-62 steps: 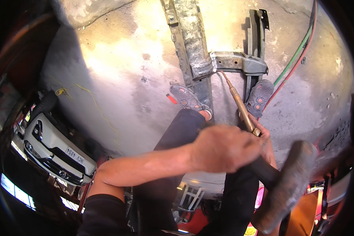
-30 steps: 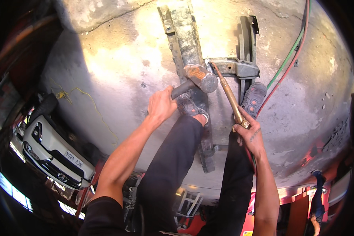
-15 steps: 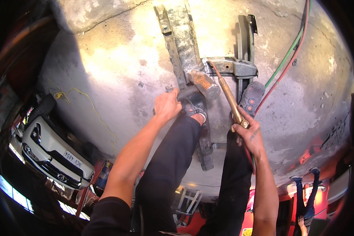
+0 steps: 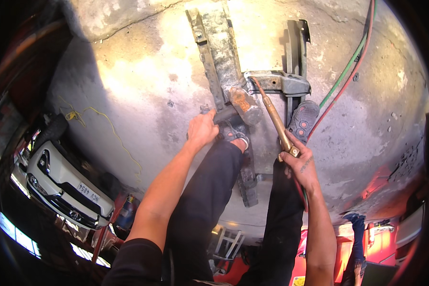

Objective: The person uses a welding torch and a hammer to work on a metal frame clamped to the floor. They heat and strike the frame repeatedly, then inspect it by hand while squatting on the floor.

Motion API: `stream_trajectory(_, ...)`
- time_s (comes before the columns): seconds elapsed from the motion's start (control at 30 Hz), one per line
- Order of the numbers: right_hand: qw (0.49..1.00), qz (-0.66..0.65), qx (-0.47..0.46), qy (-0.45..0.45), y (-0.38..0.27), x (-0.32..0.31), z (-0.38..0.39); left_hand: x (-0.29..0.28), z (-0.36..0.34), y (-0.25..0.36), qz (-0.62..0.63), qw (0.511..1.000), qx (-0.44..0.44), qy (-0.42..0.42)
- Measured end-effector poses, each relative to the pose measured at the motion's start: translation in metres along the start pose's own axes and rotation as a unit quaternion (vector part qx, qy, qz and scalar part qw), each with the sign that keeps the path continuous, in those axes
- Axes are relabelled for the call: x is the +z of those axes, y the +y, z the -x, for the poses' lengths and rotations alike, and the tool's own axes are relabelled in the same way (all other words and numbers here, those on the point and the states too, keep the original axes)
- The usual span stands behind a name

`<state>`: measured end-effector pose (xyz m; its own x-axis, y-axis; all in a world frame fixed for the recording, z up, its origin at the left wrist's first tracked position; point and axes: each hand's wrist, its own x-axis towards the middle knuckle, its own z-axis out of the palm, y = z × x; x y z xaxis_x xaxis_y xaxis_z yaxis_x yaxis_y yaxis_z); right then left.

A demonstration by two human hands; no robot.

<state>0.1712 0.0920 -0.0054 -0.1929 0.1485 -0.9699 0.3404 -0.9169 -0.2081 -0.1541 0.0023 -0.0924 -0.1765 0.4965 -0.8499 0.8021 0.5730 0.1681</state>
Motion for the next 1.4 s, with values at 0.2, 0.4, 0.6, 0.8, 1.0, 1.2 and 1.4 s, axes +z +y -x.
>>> stream_trajectory(0.2, 1.0, 0.006, 0.0, 0.008, -0.002, 0.001, -0.002, -0.001, -0.005, -0.003, -0.024, 1.0, 0.0, -0.016)
stream_trajectory(0.4, 1.0, 0.002, -0.001, 0.009, -0.002, 0.003, -0.002, -0.001, -0.006, -0.007, -0.009, 1.0, 0.007, -0.02)
stream_trajectory(0.6, 1.0, 0.006, -0.009, 0.013, -0.005, 0.004, -0.004, -0.002, -0.007, -0.007, -0.014, 1.0, 0.01, -0.019)
stream_trajectory(0.8, 1.0, 0.003, -0.002, 0.006, -0.005, 0.004, -0.003, -0.004, -0.008, -0.007, -0.011, 1.0, 0.012, -0.021)
stream_trajectory(1.0, 1.0, 0.008, -0.003, 0.01, -0.003, 0.003, -0.002, -0.002, -0.01, -0.008, -0.015, 1.0, 0.01, -0.021)
stream_trajectory(1.2, 1.0, 0.014, -0.005, 0.007, -0.003, 0.002, -0.001, -0.002, -0.01, -0.009, -0.014, 1.0, 0.013, -0.022)
stream_trajectory(1.4, 1.0, 0.004, -0.003, 0.008, -0.007, 0.004, 0.001, -0.001, -0.011, -0.011, -0.013, 1.0, 0.021, -0.018)
